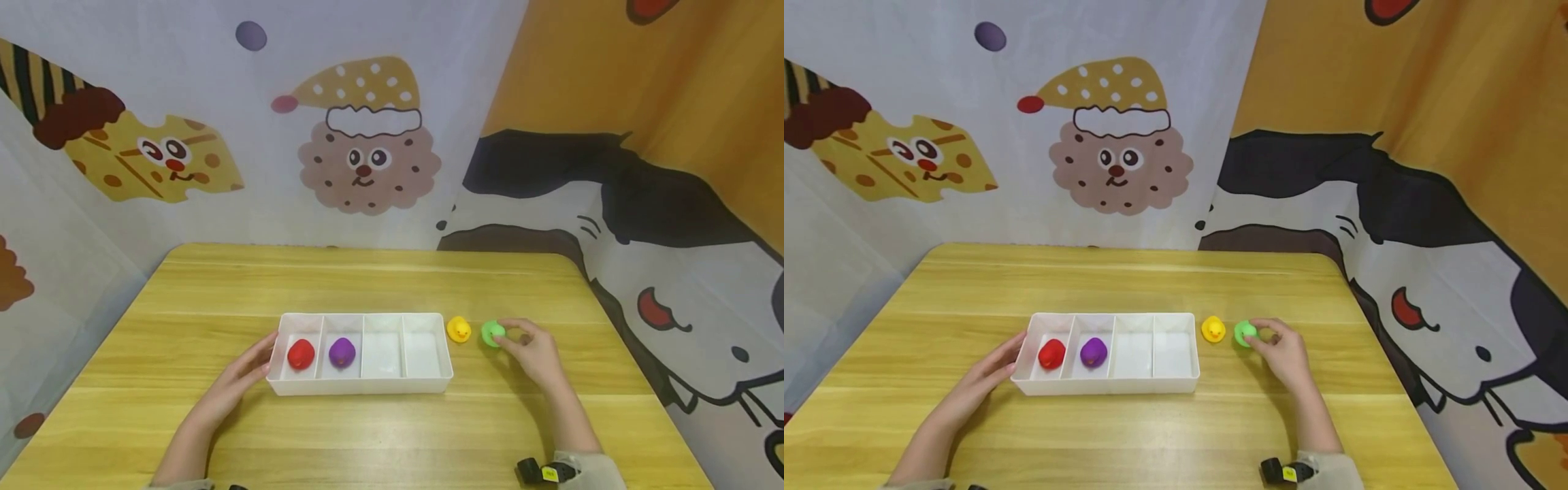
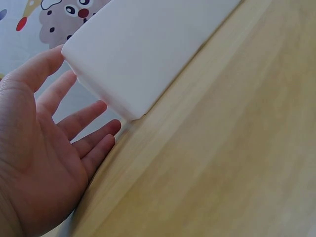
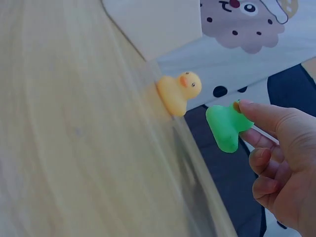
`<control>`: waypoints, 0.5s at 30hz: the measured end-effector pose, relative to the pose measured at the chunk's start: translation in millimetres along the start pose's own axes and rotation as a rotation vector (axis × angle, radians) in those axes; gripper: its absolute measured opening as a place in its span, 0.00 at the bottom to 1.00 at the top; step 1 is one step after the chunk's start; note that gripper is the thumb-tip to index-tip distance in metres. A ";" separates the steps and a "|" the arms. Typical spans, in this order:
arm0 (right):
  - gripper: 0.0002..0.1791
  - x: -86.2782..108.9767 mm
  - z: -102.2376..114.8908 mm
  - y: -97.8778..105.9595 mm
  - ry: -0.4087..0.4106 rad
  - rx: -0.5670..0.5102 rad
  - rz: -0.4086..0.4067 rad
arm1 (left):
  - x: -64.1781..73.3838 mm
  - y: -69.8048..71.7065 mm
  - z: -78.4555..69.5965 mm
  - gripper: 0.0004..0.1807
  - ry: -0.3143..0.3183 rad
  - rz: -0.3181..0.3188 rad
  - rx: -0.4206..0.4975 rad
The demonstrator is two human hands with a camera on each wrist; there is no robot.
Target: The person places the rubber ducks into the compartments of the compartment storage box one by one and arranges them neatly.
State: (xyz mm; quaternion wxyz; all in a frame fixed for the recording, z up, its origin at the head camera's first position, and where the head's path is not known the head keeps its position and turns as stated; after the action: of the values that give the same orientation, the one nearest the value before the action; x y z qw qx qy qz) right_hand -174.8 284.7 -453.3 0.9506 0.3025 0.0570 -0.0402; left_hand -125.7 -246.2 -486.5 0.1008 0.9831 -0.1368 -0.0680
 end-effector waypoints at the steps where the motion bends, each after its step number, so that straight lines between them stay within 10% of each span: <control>1: 0.22 0.5 2.2 0.3 0.002 -0.003 -0.002 | 0.0 -0.1 0.2 0.28 -0.001 0.001 0.002; 15: 0.19 9.4 40.0 0.1 0.087 -0.061 -0.024 | 0.0 -0.8 -0.4 0.29 0.009 -0.011 -0.007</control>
State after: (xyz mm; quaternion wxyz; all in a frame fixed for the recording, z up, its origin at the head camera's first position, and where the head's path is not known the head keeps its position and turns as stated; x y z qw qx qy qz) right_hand -162.1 261.2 -422.0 0.9554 0.2743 0.1033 -0.0365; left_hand -125.5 -245.4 -486.3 0.1044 0.9838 -0.1307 -0.0644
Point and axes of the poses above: each hand's wrist, its own x-axis away from the middle knuckle, its own y-axis out of the back of the hand, z = x × y, the point moved 2 cm from there along -x, towards the middle knuckle, and after that the axes turned 1 degree about y, right-handed, at the moved point
